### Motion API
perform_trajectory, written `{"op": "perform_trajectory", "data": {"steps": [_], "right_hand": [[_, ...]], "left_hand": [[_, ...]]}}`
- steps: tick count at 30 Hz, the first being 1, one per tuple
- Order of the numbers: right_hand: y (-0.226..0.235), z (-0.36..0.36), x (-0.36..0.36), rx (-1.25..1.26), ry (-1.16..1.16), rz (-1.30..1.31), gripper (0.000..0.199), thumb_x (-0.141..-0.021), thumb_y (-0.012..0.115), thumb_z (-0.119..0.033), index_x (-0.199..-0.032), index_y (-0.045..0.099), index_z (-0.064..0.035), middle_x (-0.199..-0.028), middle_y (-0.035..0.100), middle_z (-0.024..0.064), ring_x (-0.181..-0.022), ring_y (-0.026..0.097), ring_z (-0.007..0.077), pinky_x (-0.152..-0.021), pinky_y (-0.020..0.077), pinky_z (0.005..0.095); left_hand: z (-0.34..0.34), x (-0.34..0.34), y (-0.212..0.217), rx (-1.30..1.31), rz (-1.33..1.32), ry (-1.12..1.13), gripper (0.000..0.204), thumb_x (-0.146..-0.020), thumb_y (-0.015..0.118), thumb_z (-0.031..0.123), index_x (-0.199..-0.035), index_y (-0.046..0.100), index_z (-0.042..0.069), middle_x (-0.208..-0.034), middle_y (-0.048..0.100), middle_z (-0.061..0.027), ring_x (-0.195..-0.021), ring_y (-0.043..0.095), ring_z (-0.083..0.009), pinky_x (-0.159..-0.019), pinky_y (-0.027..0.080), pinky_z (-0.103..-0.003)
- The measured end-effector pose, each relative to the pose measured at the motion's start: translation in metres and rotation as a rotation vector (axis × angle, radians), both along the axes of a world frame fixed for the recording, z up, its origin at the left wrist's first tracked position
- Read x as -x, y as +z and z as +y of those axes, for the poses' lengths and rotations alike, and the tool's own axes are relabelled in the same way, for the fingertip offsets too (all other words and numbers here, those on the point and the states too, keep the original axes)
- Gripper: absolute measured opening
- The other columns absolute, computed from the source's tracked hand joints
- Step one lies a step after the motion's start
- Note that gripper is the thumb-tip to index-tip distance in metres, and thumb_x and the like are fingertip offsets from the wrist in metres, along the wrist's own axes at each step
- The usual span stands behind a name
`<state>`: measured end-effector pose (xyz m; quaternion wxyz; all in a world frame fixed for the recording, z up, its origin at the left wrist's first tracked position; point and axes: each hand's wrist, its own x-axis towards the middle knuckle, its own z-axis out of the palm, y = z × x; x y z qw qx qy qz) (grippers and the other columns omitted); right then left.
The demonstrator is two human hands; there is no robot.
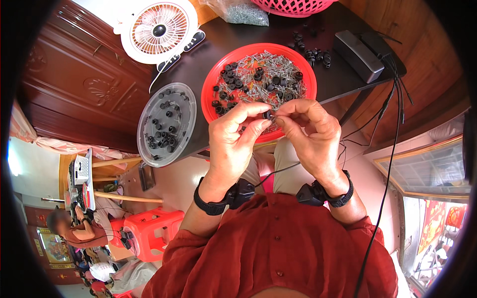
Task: The person is picking up small black plastic components and inserting metal pins into them.
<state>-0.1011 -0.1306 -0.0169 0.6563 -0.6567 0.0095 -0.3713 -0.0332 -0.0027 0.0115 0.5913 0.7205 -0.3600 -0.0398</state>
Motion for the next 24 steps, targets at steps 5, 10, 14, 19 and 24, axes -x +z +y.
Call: {"op": "perform_trajectory", "data": {"steps": [5, 10, 14, 19, 24], "right_hand": [[0.005, -0.004, 0.003, 0.285, -0.113, 0.011, 0.015, -0.073, 0.063, 0.006, -0.086, 0.06, -0.0014, -0.081, 0.064, 0.0097, -0.071, 0.065, 0.0197, -0.063, 0.0514, 0.0272], [0.007, -0.003, 0.007, 0.486, -0.162, 0.023, 0.019, -0.071, 0.064, 0.006, -0.088, 0.06, -0.0026, -0.08, 0.063, 0.0115, -0.07, 0.064, 0.0253, -0.061, 0.0519, 0.0292], [0.006, -0.003, 0.006, 0.306, -0.068, 0.027, 0.016, -0.075, 0.063, 0.005, -0.09, 0.062, -0.001, -0.081, 0.063, 0.0105, -0.071, 0.065, 0.0208, -0.062, 0.0515, 0.0274], [0.003, -0.002, 0.004, 0.011, 0.02, 0.032, 0.014, -0.075, 0.065, 0.004, -0.089, 0.063, 0.0003, -0.084, 0.064, 0.0086, -0.074, 0.063, 0.0167, -0.066, 0.0505, 0.0259], [0.004, 0.0, -0.002, 0.309, -0.124, -0.11, 0.017, -0.07, 0.067, 0.006, -0.085, 0.066, -0.0013, -0.086, 0.064, 0.0089, -0.076, 0.062, 0.0181, -0.065, 0.0501, 0.0271]], "left_hand": [[0.001, -0.002, 0.004, -0.163, -0.334, 0.047, 0.019, -0.075, 0.061, -0.009, -0.093, 0.062, -0.002, -0.084, 0.063, -0.0087, -0.072, 0.061, -0.0132, -0.066, 0.048, -0.023], [-0.001, 0.001, 0.006, -0.243, -0.548, 0.041, 0.021, -0.072, 0.058, -0.012, -0.09, 0.062, -0.003, -0.083, 0.063, -0.013, -0.069, 0.063, -0.0205, -0.062, 0.05, -0.026], [0.001, 0.004, 0.0, -0.102, -0.207, 0.022, 0.019, -0.076, 0.062, -0.005, -0.094, 0.062, 0.0, -0.083, 0.063, -0.0087, -0.076, 0.062, -0.0169, -0.065, 0.05, -0.027], [0.005, -0.003, -0.004, 0.247, 0.555, -0.104, 0.024, -0.084, 0.061, 0.005, -0.107, 0.058, -0.003, -0.091, 0.063, -0.0058, -0.083, 0.058, -0.0098, -0.076, 0.048, -0.023], [-0.001, 0.002, -0.004, 0.289, 0.621, -0.141, 0.026, -0.087, 0.056, 0.005, -0.112, 0.056, -0.003, -0.103, 0.06, -0.0103, -0.088, 0.059, -0.0153, -0.076, 0.05, -0.028]]}}
